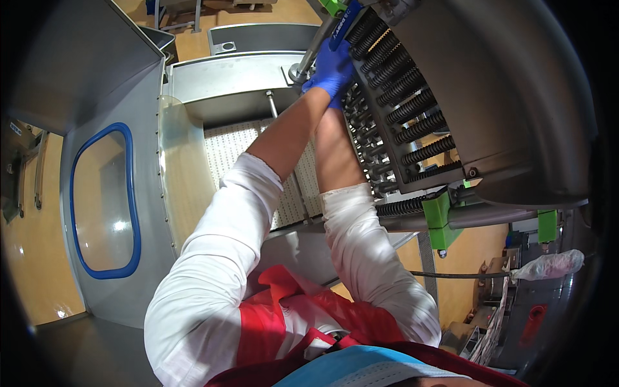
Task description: The person walks through a commercial kitchen and approaches a stainless steel machine. They use a small metal tool to adjust or tighten components within the machine's internal mechanism, repeatedly inserting and turning the tool in various slots.
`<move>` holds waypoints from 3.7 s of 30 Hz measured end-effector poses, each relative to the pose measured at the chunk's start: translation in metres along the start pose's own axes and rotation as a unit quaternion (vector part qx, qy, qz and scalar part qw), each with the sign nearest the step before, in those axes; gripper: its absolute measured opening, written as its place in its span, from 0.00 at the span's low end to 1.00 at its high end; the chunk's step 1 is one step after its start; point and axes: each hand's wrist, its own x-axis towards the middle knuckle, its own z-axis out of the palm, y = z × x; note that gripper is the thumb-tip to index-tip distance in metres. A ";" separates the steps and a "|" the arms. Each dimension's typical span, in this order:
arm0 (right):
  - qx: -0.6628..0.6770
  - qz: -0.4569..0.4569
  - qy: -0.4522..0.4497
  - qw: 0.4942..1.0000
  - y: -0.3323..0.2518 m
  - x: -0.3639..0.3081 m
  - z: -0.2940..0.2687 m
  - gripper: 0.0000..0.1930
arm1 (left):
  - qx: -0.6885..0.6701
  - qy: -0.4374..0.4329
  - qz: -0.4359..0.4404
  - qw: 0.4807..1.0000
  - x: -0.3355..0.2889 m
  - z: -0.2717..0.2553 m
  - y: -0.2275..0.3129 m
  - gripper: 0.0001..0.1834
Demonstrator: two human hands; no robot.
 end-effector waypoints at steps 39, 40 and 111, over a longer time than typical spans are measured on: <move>-0.485 0.061 0.010 0.872 -0.019 -0.319 -0.034 0.13 | -0.142 -0.195 -0.438 0.866 -0.048 -0.004 -0.074 0.07; -0.516 0.047 -0.014 0.855 -0.024 -0.331 -0.041 0.12 | -0.207 -0.160 -0.467 0.845 -0.051 -0.007 -0.056 0.07; -0.609 0.143 -0.425 0.654 -0.070 -0.532 0.113 0.10 | 0.317 -0.190 0.081 0.926 -0.403 -0.370 0.292 0.38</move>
